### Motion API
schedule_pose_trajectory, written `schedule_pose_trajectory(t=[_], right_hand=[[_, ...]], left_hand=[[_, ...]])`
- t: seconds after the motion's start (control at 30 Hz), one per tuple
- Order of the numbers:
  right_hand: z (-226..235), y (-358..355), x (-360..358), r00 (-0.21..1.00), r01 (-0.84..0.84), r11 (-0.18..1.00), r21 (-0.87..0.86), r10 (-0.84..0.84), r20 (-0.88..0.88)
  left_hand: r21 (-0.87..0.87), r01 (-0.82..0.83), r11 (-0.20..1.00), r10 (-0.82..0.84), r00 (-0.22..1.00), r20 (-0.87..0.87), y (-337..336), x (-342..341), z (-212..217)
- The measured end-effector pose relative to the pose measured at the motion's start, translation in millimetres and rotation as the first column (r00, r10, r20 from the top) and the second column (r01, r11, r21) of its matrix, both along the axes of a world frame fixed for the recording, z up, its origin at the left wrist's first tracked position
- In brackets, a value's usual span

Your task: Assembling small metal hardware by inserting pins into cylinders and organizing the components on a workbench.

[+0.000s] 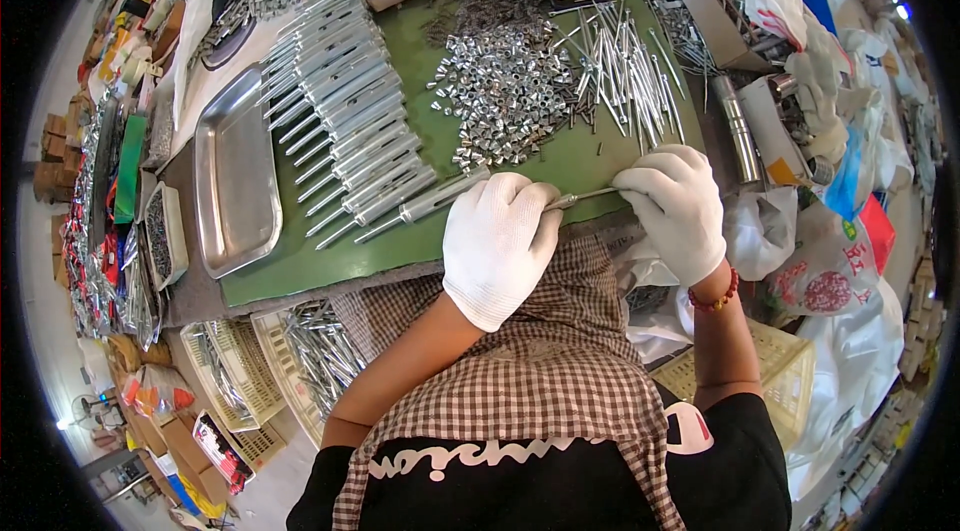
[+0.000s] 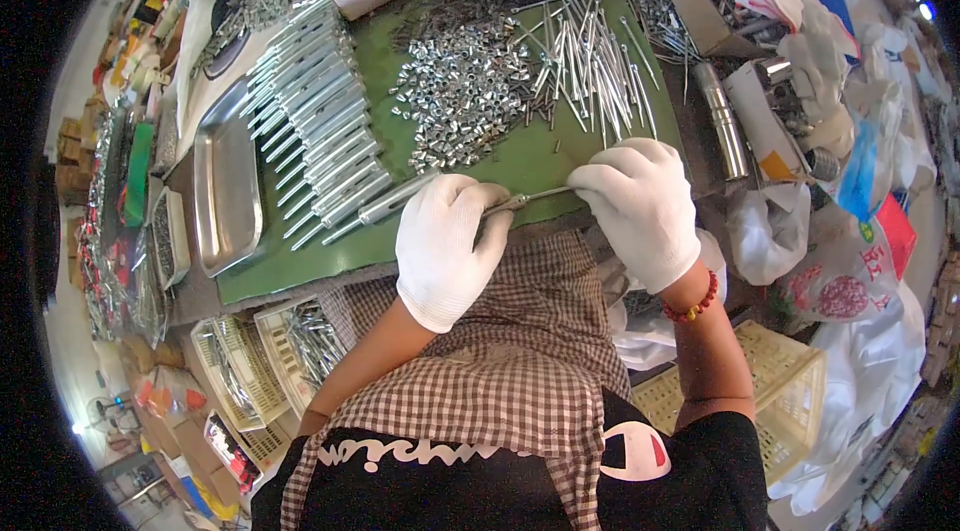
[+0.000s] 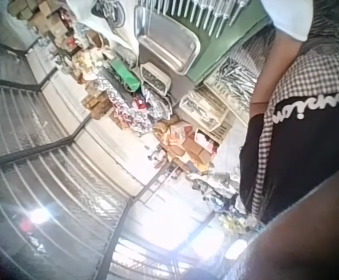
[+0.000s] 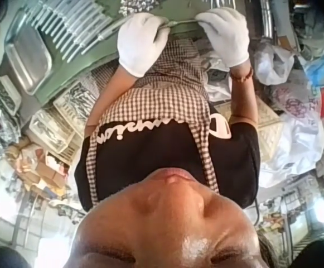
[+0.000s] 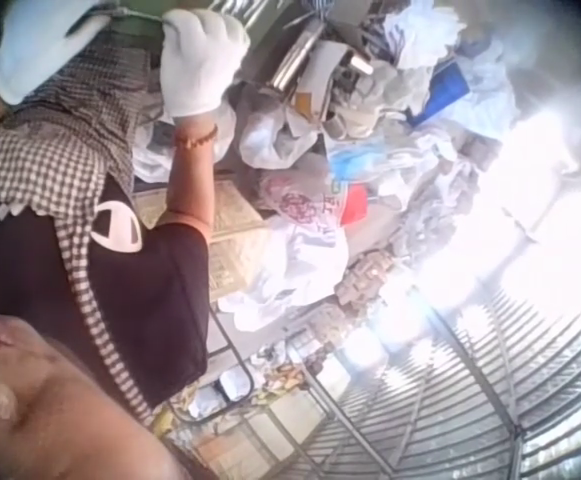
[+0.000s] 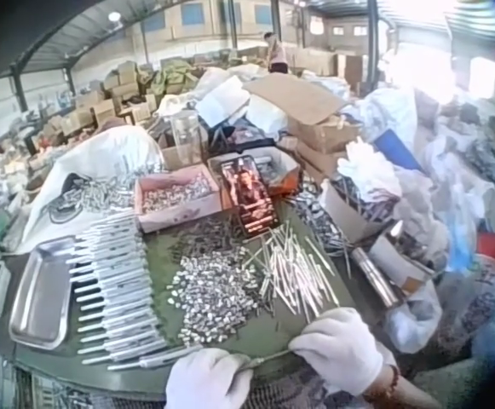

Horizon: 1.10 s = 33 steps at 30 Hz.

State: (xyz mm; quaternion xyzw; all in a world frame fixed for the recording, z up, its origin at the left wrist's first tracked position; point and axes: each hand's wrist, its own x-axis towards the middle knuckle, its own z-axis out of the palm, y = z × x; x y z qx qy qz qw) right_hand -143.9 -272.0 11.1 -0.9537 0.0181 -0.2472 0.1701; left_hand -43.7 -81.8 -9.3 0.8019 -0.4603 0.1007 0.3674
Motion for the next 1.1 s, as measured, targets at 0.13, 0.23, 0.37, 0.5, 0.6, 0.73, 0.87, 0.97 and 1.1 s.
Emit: schedule_pose_trajectory(t=[0.13, 0.23, 0.37, 0.5, 0.6, 0.73, 0.87, 0.97, 1.1], right_hand=[[0, 3, 3, 0.999, -0.022, 1.000, -0.013, 0.022, 0.027], [0, 3, 6, 0.999, -0.002, 1.000, -0.010, 0.003, 0.042], [6, -1, 26, 0.999, 0.038, 0.998, -0.041, -0.038, 0.017], [4, -7, 43, 0.997, -0.044, 0.984, -0.174, 0.031, -0.075], [6, 1, 41, 0.997, -0.068, 0.978, -0.196, 0.059, -0.054], [11, 12, 25, 0.970, -0.098, 0.994, 0.048, 0.107, -0.217], [14, 21, 20, 0.970, -0.218, 0.976, -0.019, 0.214, -0.120], [10, 25, 22, 0.967, -0.223, 0.974, 0.031, 0.225, -0.119], [12, 26, 22, 0.983, -0.159, 0.987, 0.006, 0.159, -0.097]], left_hand=[[-0.016, 0.002, 1.000, -0.002, 1.000, 0.017, 0, 1, -2], [-0.009, 0.004, 1.000, -0.004, 1.000, -0.002, 1, 0, -2], [-0.020, 0.012, 1.000, -0.012, 0.999, 0.032, 0, 0, -2], [-0.023, 0.012, 1.000, -0.011, 1.000, 0.028, 0, 0, 1], [-0.012, 0.022, 1.000, -0.022, 1.000, 0.015, 1, 1, -1], [0.030, 0.027, 0.999, -0.028, 1.000, 0.004, 3, 0, 2], [0.023, 0.029, 0.999, -0.029, 1.000, -0.001, 3, 0, -1], [0.060, 0.021, 0.998, -0.020, 1.000, -0.016, 3, -1, 1], [0.041, 0.016, 0.999, -0.016, 1.000, -0.003, 3, -1, 1]])
